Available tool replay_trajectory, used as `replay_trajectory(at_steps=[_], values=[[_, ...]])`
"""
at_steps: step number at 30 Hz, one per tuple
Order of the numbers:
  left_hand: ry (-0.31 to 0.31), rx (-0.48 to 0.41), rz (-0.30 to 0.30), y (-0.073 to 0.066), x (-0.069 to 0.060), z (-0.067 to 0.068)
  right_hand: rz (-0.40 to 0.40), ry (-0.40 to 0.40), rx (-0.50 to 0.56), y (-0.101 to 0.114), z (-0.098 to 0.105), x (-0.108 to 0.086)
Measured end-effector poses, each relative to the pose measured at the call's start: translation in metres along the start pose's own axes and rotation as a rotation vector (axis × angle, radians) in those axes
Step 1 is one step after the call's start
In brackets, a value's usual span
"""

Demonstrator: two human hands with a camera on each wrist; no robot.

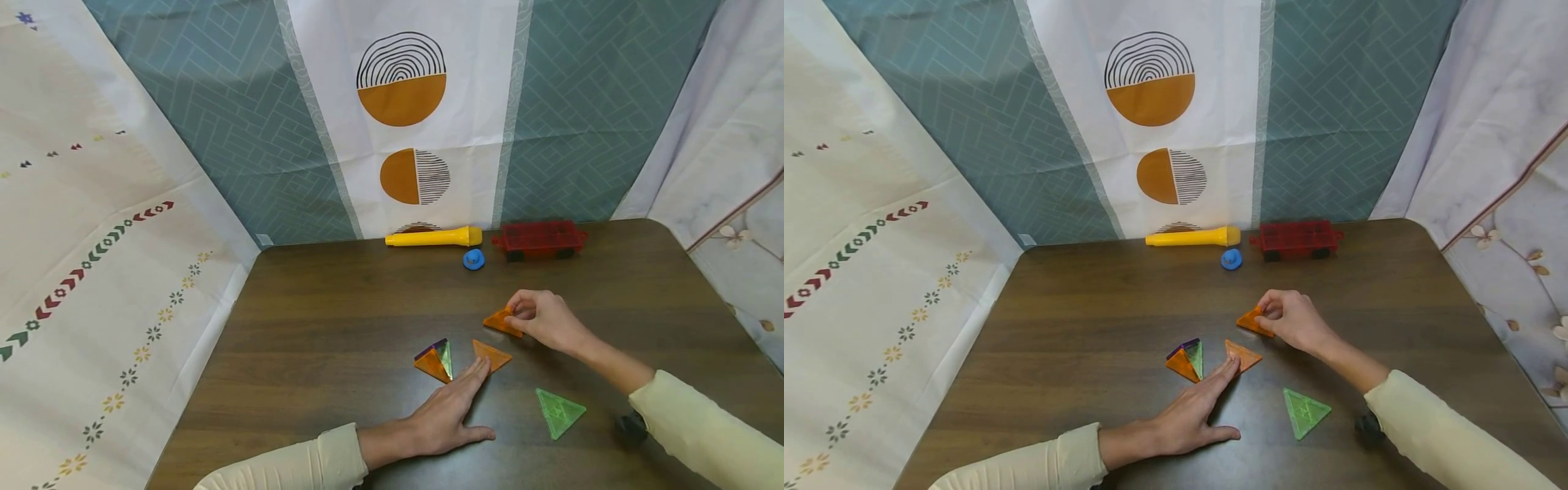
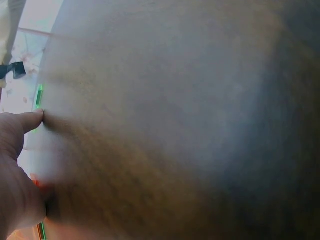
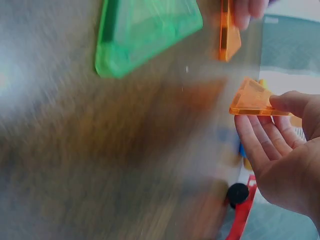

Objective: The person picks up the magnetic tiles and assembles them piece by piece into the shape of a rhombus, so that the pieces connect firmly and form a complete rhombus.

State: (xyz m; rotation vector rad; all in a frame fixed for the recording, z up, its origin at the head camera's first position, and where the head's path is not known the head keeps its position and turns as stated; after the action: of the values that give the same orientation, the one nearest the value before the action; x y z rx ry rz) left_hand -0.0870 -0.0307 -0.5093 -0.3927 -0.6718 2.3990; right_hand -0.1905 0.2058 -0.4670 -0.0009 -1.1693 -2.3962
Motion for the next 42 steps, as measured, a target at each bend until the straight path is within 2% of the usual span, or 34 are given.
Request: replay_trajectory(at_steps=[12,22,30,35,42], values=[[-0.008,-0.002,-0.006,0.000,-0.001,-0.001,0.012,0.021,0.069,0.014,-0.021,-0.008],[-0.017,0.011,-0.017,-0.001,-0.001,-0.001,0.015,0.067,0.138,0.018,-0.027,-0.011],[-0.024,0.023,-0.021,-0.001,0.000,0.000,0.113,0.151,0.050,0.021,-0.023,-0.019],[-0.026,0.025,-0.013,0.001,-0.002,-0.002,0.166,0.225,-0.064,0.024,-0.014,-0.039],[-0.027,0.030,-0.010,0.001,-0.002,-0.002,0.201,0.317,-0.130,0.022,0.003,-0.069]])
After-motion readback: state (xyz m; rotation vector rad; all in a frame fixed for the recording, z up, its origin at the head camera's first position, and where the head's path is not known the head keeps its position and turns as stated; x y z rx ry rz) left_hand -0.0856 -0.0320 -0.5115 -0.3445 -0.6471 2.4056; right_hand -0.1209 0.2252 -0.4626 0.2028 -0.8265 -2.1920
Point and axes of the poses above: each hand's wrist, its own x-axis towards the middle knuckle, its own z-axis out of the back of the hand, y = z × x, the point moved 3 cm from there along x, towards the middle knuckle, and after that the axes turned 14 degrees about z, right-handed, at the moved point
